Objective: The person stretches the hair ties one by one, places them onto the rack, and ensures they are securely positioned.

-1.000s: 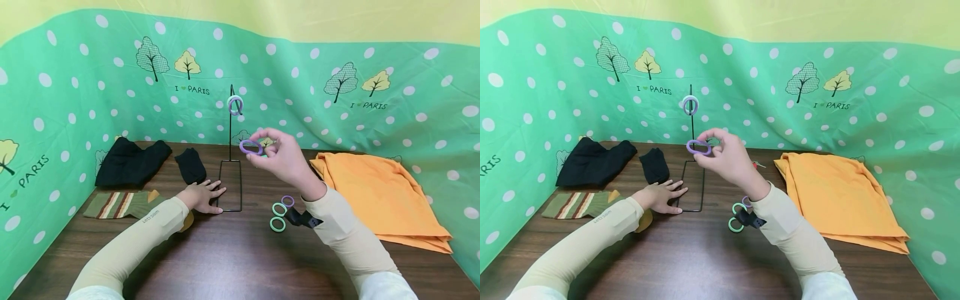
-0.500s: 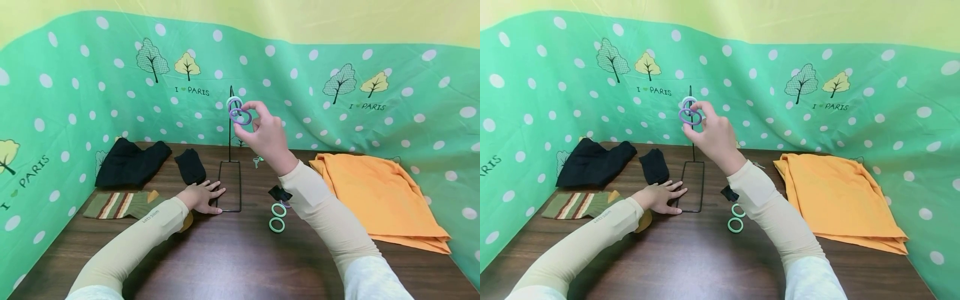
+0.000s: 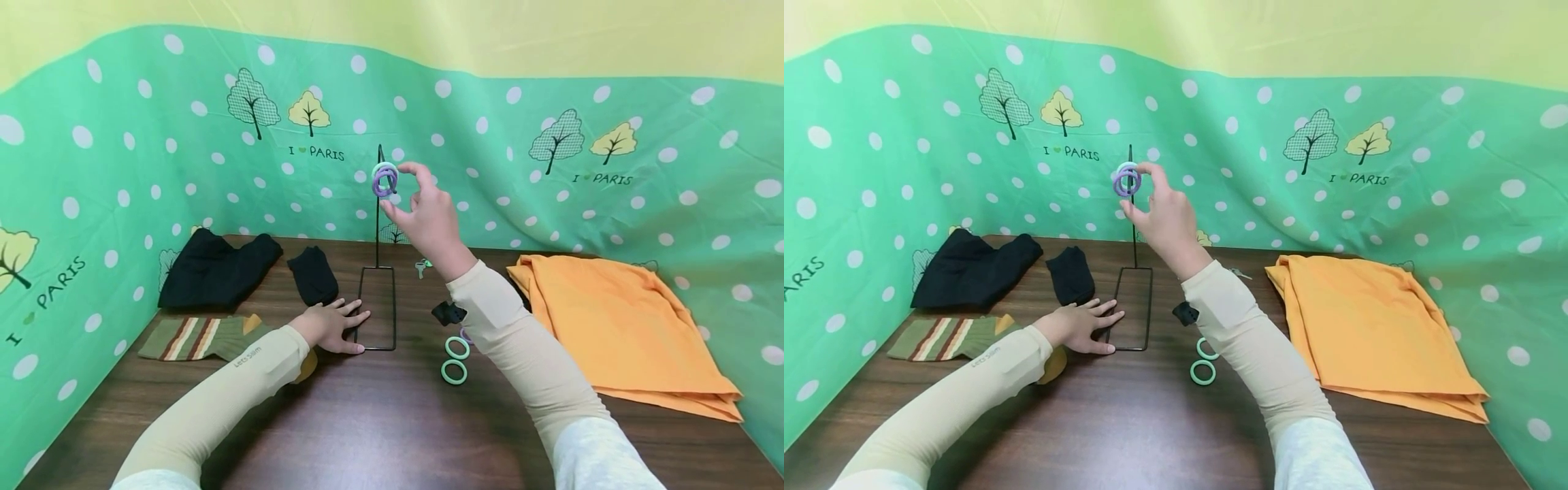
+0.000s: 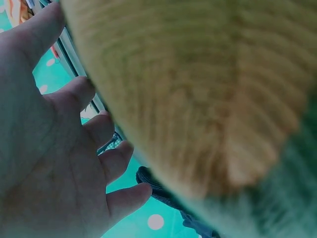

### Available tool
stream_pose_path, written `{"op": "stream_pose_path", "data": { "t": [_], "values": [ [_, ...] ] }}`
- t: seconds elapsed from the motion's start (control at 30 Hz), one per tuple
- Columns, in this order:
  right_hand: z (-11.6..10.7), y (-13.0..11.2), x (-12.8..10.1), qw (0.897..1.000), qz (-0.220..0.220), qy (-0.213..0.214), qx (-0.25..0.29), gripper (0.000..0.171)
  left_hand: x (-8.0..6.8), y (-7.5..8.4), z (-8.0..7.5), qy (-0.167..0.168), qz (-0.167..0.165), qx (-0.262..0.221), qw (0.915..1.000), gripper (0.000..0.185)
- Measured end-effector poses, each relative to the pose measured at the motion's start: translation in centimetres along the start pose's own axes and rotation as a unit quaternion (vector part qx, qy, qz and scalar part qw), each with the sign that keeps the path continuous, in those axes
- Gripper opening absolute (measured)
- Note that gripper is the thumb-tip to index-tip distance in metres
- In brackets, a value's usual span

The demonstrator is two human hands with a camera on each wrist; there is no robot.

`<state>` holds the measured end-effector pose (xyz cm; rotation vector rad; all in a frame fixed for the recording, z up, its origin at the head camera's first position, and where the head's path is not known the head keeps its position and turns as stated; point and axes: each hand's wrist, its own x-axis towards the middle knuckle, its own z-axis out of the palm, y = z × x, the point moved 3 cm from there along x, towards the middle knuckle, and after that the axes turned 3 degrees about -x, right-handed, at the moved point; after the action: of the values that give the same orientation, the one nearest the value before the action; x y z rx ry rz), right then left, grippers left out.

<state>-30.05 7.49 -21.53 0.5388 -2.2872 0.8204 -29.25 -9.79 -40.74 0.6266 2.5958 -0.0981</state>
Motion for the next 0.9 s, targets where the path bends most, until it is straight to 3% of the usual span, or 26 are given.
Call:
{"op": "stream_pose_path", "data": {
  "t": [0.3, 0.9],
  "values": [
    [0.0, 1.9, -2.2, 0.999, 0.033, -0.014, 0.035, 0.048, 0.1, -0.1, 0.1, 0.002, 0.004, -0.001, 1.0, 0.078],
    [0.5, 7.4, -7.1, 0.995, 0.085, -0.055, -0.01, 0.044, 0.0, -0.1, -0.1, -0.002, 0.009, -0.005, 0.9999, 0.079]
  ]
}}
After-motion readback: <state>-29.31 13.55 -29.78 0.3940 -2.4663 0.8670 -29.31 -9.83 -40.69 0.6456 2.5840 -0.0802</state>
